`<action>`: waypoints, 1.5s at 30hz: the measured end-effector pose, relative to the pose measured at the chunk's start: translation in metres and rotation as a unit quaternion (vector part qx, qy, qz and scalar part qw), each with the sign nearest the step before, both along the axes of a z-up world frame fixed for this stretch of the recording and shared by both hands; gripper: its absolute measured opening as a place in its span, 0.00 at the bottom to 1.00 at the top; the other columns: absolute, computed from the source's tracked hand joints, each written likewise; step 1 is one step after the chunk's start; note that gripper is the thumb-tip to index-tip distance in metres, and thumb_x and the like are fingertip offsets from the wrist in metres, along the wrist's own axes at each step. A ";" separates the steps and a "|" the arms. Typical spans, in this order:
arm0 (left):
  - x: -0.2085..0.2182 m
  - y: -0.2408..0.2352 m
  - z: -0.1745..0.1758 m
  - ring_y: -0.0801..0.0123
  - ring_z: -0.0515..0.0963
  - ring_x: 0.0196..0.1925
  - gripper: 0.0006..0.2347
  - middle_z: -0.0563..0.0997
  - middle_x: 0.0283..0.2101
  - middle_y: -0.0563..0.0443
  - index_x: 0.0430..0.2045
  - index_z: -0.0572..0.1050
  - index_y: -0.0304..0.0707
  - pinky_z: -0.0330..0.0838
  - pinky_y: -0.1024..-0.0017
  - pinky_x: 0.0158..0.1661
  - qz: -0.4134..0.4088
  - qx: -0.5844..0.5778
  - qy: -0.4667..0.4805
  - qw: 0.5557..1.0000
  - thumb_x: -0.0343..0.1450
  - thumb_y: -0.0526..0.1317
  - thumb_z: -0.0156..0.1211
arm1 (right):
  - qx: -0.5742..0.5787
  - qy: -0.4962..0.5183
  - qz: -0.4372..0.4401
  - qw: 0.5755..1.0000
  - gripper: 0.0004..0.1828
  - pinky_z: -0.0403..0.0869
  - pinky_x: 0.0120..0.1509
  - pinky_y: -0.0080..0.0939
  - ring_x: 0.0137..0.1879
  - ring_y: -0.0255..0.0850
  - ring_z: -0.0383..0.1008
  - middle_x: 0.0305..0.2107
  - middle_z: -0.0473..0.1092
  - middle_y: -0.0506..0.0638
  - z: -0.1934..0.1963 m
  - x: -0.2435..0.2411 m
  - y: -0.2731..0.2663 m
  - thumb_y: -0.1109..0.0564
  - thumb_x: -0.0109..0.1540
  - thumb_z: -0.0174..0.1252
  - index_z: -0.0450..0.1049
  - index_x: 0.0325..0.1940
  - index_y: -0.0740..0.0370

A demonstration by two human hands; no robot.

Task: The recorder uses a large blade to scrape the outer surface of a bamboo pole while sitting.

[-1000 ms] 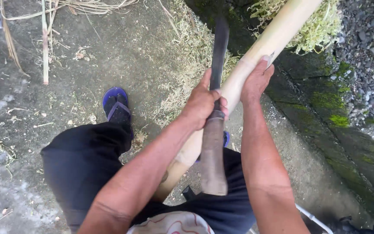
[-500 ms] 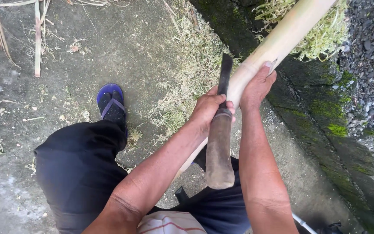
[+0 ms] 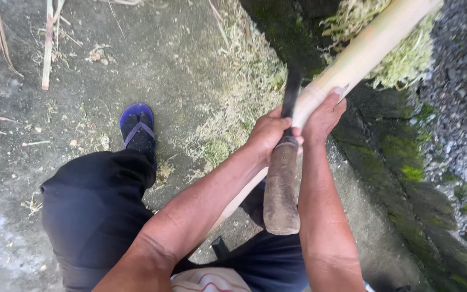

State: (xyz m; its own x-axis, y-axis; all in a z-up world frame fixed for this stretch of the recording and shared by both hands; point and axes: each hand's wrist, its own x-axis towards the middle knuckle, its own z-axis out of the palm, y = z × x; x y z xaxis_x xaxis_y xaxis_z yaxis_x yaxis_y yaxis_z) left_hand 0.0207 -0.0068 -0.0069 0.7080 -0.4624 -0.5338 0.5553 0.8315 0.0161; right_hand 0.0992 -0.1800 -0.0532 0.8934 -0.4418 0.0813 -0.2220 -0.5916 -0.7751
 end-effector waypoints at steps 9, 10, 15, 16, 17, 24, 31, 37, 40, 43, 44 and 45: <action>0.015 -0.004 -0.036 0.69 0.78 0.20 0.22 0.77 0.26 0.47 0.68 0.60 0.34 0.81 0.63 0.20 -0.026 0.004 -0.028 0.999 0.75 0.32 0.46 | 0.032 0.006 -0.019 0.999 0.35 0.78 0.54 0.46 0.51 0.48 0.78 0.49 0.72 0.64 0.016 -0.006 0.017 0.35 0.70 0.38 0.59 0.66 0.68; 0.016 -0.004 -0.038 0.70 0.79 0.21 0.24 0.77 0.27 0.47 0.69 0.60 0.33 0.82 0.63 0.21 -0.024 0.005 -0.018 1.000 0.75 0.32 0.47 | 0.033 0.008 -0.018 0.999 0.36 0.78 0.55 0.46 0.52 0.47 0.78 0.50 0.71 0.63 0.015 -0.005 0.015 0.34 0.70 0.38 0.58 0.66 0.68; 0.004 0.006 -0.032 0.70 0.78 0.22 0.27 0.77 0.27 0.47 0.71 0.53 0.37 0.80 0.65 0.21 -0.033 0.016 -0.013 0.999 0.75 0.32 0.50 | 0.024 -0.009 -0.008 1.000 0.35 0.76 0.57 0.47 0.52 0.47 0.77 0.51 0.72 0.64 0.001 -0.011 0.004 0.34 0.72 0.39 0.59 0.66 0.69; 0.006 0.007 -0.031 0.70 0.78 0.21 0.27 0.77 0.27 0.47 0.71 0.52 0.37 0.80 0.66 0.21 -0.031 0.024 -0.022 0.999 0.75 0.33 0.51 | 0.023 -0.027 0.002 0.999 0.35 0.75 0.58 0.47 0.53 0.48 0.77 0.51 0.73 0.65 0.000 -0.007 0.004 0.34 0.73 0.40 0.61 0.66 0.69; 0.009 0.008 -0.029 0.70 0.78 0.21 0.27 0.77 0.27 0.47 0.71 0.52 0.37 0.80 0.66 0.21 -0.028 0.024 -0.027 0.999 0.75 0.33 0.51 | 0.023 -0.032 0.005 0.999 0.35 0.75 0.58 0.47 0.53 0.48 0.77 0.51 0.73 0.65 0.007 -0.003 0.010 0.34 0.73 0.40 0.61 0.66 0.69; -0.019 0.009 0.010 0.70 0.75 0.17 0.24 0.74 0.22 0.49 0.71 0.56 0.45 0.77 0.66 0.19 -0.004 -0.026 -0.020 0.999 0.76 0.34 0.45 | 0.007 0.033 -0.040 0.999 0.35 0.77 0.55 0.48 0.50 0.48 0.78 0.48 0.72 0.64 0.010 -0.008 0.012 0.34 0.70 0.36 0.59 0.65 0.67; -0.040 -0.020 0.036 0.67 0.75 0.15 0.29 0.74 0.20 0.49 0.75 0.44 0.54 0.75 0.65 0.19 0.026 0.054 -0.052 0.997 0.77 0.33 0.42 | 0.007 0.001 -0.004 1.000 0.35 0.75 0.56 0.46 0.51 0.48 0.77 0.49 0.71 0.65 -0.012 -0.007 -0.013 0.35 0.71 0.35 0.60 0.65 0.69; -0.054 -0.040 0.026 0.67 0.75 0.16 0.30 0.74 0.21 0.49 0.76 0.40 0.56 0.75 0.67 0.20 0.041 0.090 -0.063 0.993 0.78 0.32 0.40 | 0.059 -0.039 0.011 0.997 0.34 0.73 0.58 0.46 0.53 0.48 0.74 0.52 0.70 0.66 -0.017 -0.006 -0.016 0.37 0.73 0.38 0.61 0.65 0.71; -0.053 -0.038 0.019 0.68 0.74 0.16 0.30 0.73 0.21 0.49 0.75 0.39 0.60 0.75 0.67 0.20 0.037 0.073 -0.049 0.995 0.78 0.33 0.39 | 0.081 -0.013 -0.002 0.997 0.32 0.76 0.56 0.45 0.51 0.47 0.76 0.50 0.70 0.63 0.006 -0.006 0.007 0.38 0.71 0.36 0.58 0.66 0.67; -0.040 -0.018 0.017 0.70 0.72 0.15 0.29 0.72 0.20 0.52 0.75 0.44 0.60 0.76 0.66 0.18 0.015 0.052 -0.012 0.998 0.77 0.33 0.39 | 0.154 -0.031 -0.009 0.988 0.31 0.76 0.56 0.45 0.51 0.45 0.75 0.50 0.69 0.61 -0.011 -0.004 -0.003 0.39 0.70 0.38 0.54 0.68 0.65; -0.027 -0.011 0.014 0.70 0.72 0.15 0.29 0.72 0.20 0.52 0.75 0.44 0.60 0.76 0.66 0.18 0.013 0.053 -0.012 0.998 0.77 0.33 0.39 | 0.155 -0.032 -0.012 0.987 0.31 0.76 0.56 0.45 0.51 0.45 0.75 0.50 0.69 0.61 -0.021 -0.006 -0.012 0.39 0.70 0.38 0.54 0.68 0.65; -0.012 -0.003 0.011 0.70 0.73 0.15 0.29 0.72 0.20 0.51 0.74 0.45 0.58 0.76 0.65 0.18 -0.014 0.052 -0.005 0.999 0.76 0.33 0.40 | 0.128 -0.050 0.006 0.990 0.31 0.75 0.57 0.45 0.52 0.46 0.75 0.51 0.69 0.61 -0.030 -0.006 -0.020 0.39 0.72 0.38 0.56 0.68 0.67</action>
